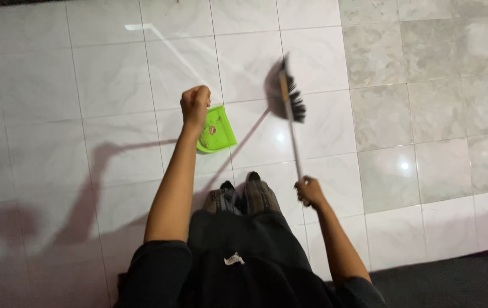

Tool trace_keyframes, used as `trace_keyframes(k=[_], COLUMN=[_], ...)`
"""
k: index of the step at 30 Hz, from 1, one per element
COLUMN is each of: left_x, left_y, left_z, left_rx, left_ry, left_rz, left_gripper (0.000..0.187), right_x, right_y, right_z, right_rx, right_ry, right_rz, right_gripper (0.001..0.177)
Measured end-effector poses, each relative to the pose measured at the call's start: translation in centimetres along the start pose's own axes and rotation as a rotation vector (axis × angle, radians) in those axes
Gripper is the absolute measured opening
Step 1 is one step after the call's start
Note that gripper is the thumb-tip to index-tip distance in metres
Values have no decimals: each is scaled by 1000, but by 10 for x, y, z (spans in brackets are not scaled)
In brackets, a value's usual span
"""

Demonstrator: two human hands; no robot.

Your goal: The person sweeps debris into a dustpan on a tiled floor using a broom.

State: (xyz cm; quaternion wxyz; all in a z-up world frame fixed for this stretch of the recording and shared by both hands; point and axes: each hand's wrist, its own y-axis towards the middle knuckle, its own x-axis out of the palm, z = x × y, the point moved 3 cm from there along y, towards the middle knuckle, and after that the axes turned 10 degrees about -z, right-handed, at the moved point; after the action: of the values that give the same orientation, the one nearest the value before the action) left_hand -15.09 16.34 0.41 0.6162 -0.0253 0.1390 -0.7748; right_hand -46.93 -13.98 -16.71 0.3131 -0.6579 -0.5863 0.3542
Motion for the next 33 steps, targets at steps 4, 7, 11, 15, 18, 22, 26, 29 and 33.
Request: trace_keyframes(k=[4,7,11,15,18,22,26,29,33], left_x=[-5,-17,-24,-32,-36,-35,-31,-17,-5], left_y=[3,7,12,14,17,41,80,110,145], left_z=[-8,-12,-15,-9,2,21,41,47,45], left_rx=[-39,-55,-64,-88,-72,-93,-99,-128,-124], left_ry=[-59,-95,-158,-150,-160,-156,-118,-84,-109], left_rz=[34,52,75,81,85,123,125,123,126], left_gripper=[30,29,28,29,26,26,28,28,29], right_x=[51,49,12,-23,-41,-59,-77,-108,-116], right_y=[-5,-25,-78,-129,-138,-118,-49,20,106], right_z=[12,-1,-51,-99,-127,-160,-181,-171,-147], right_rx=[45,50,79,71,-14,-11,0,-56,-74], right_ry=[111,258,236,41,27,-212,-208,-128,16], right_rz=[-209,-334,-274,-154,-82,57,92,69,-23], right_gripper=[19,29,49,58,63,54,33,18,14])
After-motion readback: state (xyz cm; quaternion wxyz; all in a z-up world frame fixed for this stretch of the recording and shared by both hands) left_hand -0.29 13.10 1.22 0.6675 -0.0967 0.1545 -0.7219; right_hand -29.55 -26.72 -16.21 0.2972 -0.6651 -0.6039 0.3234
